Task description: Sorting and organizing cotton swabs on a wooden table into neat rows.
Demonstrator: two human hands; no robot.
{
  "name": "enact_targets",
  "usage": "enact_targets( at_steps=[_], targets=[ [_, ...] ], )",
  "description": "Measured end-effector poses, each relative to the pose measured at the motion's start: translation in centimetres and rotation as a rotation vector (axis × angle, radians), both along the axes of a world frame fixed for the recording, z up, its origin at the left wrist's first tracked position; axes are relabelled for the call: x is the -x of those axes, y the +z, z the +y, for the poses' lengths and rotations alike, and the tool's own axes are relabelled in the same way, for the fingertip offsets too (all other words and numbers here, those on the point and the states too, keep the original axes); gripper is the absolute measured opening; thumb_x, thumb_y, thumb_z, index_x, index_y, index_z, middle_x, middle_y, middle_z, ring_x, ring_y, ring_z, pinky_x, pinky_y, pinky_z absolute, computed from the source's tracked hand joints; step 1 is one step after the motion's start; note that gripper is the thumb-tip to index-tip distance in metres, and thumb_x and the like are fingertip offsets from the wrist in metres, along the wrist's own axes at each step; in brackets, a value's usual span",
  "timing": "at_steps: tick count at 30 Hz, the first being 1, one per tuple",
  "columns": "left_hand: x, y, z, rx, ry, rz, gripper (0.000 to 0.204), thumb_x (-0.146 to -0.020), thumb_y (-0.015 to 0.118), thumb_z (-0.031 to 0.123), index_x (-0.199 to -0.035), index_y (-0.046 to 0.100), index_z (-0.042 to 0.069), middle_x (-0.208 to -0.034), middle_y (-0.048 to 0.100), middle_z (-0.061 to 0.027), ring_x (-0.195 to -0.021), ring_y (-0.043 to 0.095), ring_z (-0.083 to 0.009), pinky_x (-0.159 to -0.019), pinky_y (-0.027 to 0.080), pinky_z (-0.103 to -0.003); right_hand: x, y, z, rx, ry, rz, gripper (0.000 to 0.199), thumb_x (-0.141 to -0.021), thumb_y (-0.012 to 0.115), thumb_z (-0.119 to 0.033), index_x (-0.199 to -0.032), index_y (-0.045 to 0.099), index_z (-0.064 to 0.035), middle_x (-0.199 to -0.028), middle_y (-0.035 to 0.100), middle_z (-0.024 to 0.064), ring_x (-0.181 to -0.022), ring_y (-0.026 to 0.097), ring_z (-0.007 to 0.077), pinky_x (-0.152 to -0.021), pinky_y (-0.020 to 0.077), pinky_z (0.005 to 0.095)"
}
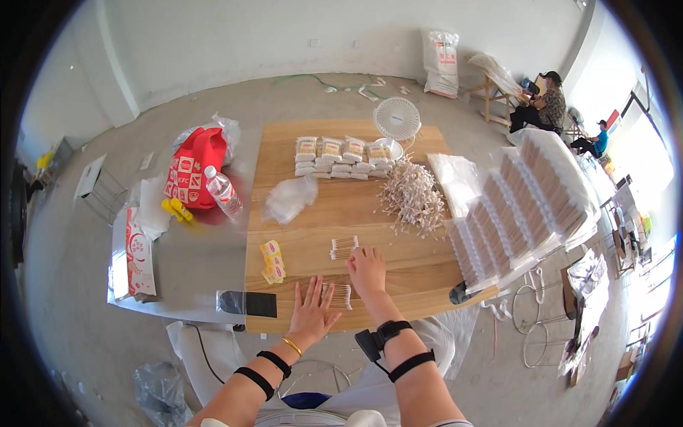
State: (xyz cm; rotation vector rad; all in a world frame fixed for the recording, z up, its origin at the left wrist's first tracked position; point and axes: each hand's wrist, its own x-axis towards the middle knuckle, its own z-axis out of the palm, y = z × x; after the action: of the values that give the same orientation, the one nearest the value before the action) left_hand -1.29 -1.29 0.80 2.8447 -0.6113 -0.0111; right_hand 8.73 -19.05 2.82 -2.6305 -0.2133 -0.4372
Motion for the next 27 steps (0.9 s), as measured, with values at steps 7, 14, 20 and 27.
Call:
enact_targets(
  at_steps=[7,14,20,27],
  targets=[
    [0.1,0.1,0.1,-0.031,0.005,0.0,0.076,-0.1,0.032,0.059,-0.157,0.025,0.009,-0.163,0.015,-0.022,-0.153,0.009,-0.034,-0.119,0.003,-0.062,2.4,-0.2,0.1,-0.017,0.248,0.098,0.014,-0.078,0.075,-0.015,-0.083,0.063,-0.0115,-0.094,0.058,0.006,-0.101,0.055,0.0303,-0.088,0.0449,0.0443],
    [0.0,0.0,0.1,-0.012,0.007,-0.022,0.076,-0.1,0.033,0.059,-0.157,0.026,0.009,-0.163,0.016,-0.0225,-0.152,0.01,-0.0344,-0.119,0.003,-0.062,1.6,0.6,0.0,0.133,0.447,0.123,0.009,-0.079,0.071,-0.017,-0.083,0.064,-0.0126,-0.094,0.058,0.0051,-0.102,0.056,0.0271,-0.087,0.0461,0.0421],
    [-0.1,0.1,-0.4,-0.015,-0.001,-0.009,0.076,-0.1,0.031,0.059,-0.157,0.023,0.01,-0.163,0.015,-0.0213,-0.152,0.01,-0.0332,-0.119,0.004,-0.062,0.0,-1.7,-0.9,0.31,0.348,0.045,0.007,-0.08,0.067,-0.014,-0.085,0.063,-0.0111,-0.094,0.059,0.0071,-0.1,0.057,0.028,-0.085,0.0469,0.0422],
    [0.1,-0.2,0.2,-0.001,0.01,0.001,0.075,-0.101,0.032,0.057,-0.158,0.021,0.01,-0.163,0.016,-0.022,-0.152,0.012,-0.0345,-0.119,0.002,-0.062,1.9,0.0,-0.6,0.037,0.109,0.087,0.026,-0.085,0.065,-0.017,-0.108,0.061,-0.004,-0.112,0.061,0.0155,-0.112,0.055,0.0347,-0.094,0.0445,0.0486]
  ],
)
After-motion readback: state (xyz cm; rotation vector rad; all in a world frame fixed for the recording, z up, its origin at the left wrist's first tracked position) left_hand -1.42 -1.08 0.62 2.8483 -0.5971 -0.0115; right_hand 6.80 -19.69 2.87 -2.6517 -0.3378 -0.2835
